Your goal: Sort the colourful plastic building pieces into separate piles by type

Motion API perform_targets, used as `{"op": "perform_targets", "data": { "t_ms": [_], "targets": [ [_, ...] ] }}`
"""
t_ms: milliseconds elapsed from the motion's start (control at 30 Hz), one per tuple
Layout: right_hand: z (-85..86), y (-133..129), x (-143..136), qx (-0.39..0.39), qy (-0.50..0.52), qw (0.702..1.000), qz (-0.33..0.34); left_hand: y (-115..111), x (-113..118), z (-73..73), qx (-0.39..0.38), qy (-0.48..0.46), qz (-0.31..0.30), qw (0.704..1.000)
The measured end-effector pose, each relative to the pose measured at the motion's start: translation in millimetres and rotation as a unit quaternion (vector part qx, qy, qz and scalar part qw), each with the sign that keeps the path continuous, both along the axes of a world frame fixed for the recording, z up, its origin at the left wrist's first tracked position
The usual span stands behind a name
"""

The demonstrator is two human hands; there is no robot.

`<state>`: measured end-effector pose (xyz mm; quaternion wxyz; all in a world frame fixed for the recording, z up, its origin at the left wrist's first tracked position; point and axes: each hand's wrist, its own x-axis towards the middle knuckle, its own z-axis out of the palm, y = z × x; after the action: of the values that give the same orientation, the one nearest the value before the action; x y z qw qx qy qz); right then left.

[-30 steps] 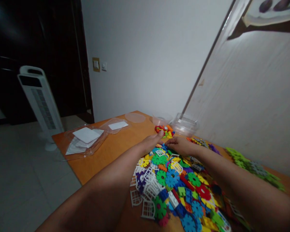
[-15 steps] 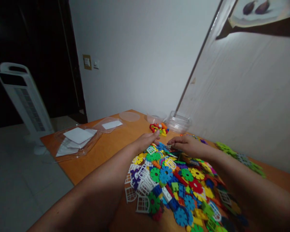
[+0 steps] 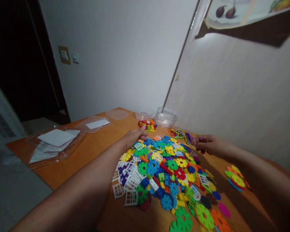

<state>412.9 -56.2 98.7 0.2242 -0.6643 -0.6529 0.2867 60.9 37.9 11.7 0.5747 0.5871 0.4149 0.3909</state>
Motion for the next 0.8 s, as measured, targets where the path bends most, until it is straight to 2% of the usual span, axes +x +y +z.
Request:
{"op": "perform_targets", "data": {
  "t_ms": [167, 300, 600, 700, 800],
  "targets": [
    [-18.7, -25.1, 38.2, -0.116, -0.121, 0.986, 0.026, 1.6, -0.2, 0.1, -0.009, -0.026, -0.001, 1.0],
    [-33.6, -41.9, 51.5, -0.177, -0.172, 0.968, 0.035, -1.1, -0.6, 1.4, -0.015, -0.057, 0.005, 0.998],
    [-53.1, -47.5, 54.7, -0.124, -0.194, 0.972, 0.049, -3.2, 0.4, 2.7, -0.006, -0.056, 0.038, 0.998],
    [-52.6, -40.7, 63.3, -0.12, -0.186, 0.975, 0.034, -1.5, 1.1, 2.2, 0.004, -0.048, 0.061, 0.997],
    [-43.9, -27.0, 60.1, -0.093, -0.15, 0.984, 0.001, -0.2, 2.2, 1.7, 0.016, -0.047, 0.085, 0.995]
  ]
}}
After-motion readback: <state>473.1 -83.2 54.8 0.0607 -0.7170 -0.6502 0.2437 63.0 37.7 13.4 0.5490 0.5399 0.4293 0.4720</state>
